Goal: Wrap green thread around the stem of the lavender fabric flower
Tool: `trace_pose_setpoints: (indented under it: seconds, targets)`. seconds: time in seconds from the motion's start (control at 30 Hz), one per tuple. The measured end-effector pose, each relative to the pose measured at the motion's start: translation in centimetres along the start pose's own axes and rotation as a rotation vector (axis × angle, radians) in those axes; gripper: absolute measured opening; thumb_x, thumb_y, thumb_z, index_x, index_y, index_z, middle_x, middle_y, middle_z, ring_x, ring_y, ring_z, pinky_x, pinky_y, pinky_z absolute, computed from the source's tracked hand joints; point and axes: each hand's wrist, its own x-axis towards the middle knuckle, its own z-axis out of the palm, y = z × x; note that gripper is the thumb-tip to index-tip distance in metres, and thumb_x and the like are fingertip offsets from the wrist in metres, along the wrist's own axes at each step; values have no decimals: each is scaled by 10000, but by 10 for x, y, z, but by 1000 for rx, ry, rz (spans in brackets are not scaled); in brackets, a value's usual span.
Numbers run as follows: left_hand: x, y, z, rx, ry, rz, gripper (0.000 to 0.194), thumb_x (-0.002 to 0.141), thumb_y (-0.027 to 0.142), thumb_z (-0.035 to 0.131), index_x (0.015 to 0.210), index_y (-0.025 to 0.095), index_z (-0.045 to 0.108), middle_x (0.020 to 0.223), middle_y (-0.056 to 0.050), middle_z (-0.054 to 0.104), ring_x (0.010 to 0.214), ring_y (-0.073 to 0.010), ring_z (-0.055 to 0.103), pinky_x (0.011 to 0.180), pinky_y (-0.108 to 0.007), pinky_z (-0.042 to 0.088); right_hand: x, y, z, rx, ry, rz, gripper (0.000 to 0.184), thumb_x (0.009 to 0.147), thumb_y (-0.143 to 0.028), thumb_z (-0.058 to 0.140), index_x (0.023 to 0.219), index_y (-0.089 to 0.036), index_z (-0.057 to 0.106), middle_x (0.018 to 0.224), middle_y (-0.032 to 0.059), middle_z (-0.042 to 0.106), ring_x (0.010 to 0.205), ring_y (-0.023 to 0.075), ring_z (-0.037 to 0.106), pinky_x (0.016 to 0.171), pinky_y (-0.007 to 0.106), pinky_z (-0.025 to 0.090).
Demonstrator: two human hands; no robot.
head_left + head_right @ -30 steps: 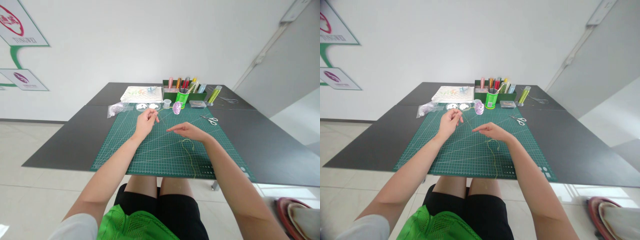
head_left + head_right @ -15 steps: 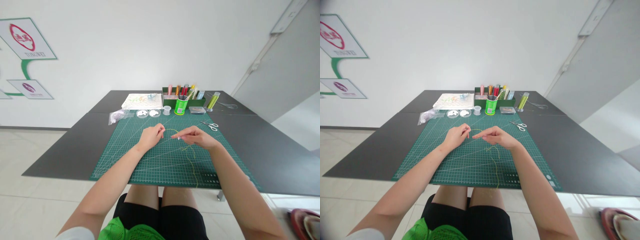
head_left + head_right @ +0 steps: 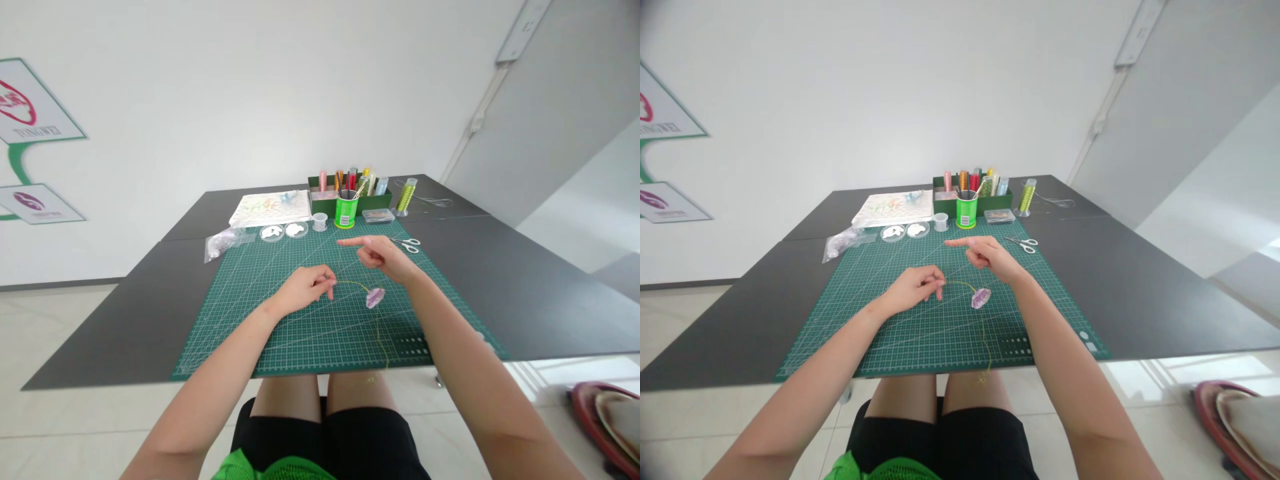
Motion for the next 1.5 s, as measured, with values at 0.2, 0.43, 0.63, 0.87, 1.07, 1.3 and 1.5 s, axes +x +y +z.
trace_pose_setpoints:
  seconds: [0.2,0.43,0.63,0.87,1.07,1.3,1.5]
  targets:
    - [0,4,2,-235,-47,-8,194,946,374,594,903,185,603,739,-28,786,497,-98,544,534,-214,420,4,10,-4,17,-13,119,653,1032,-578,406,1357,-81,679,491,-100,235,466,112,125,496,292,103]
    - [-1,9,0,-290,64,3,216,930,405,616,917,192,583,776,-45,800,507,-104,572,562,-228,458,10,21,-5,-14,-80,282,801,1005,-702,351,1394,-71,654,468,-96,277,433,109,156,458,271,114]
    - [-3,9,-8,-90,457,31,140,975,355,541,938,221,565,768,3,787,518,-119,593,590,-240,455,11,25,7,-89,-215,354,784,994,-689,352,1287,-59,715,478,-93,281,446,102,155,466,261,131]
    - [0,7,-8,-350,589,-8,285,888,486,630,896,205,578,570,42,639,425,-94,382,480,-234,289,10,20,34,-61,-354,321,792,1006,-694,367,1356,-55,678,483,-113,254,454,99,146,470,263,129]
    - [4,9,-13,-735,529,-44,409,752,530,772,851,179,587,504,92,436,449,-58,273,487,-218,190,14,27,37,74,-222,311,718,999,-675,396,1245,-83,719,498,-100,275,457,100,151,474,263,123]
    - [5,3,-21,-699,557,-54,414,747,537,760,838,178,576,547,84,428,466,-52,265,486,-219,176,20,32,14,-57,436,237,589,900,-735,456,870,-179,650,663,-10,467,580,147,409,554,279,346]
    - [7,-4,-19,-567,550,-84,398,768,552,718,853,183,596,549,60,509,466,-76,335,493,-220,213,17,29,-2,-272,753,36,367,827,-568,654,933,-228,567,1057,85,603,1055,269,493,862,366,418]
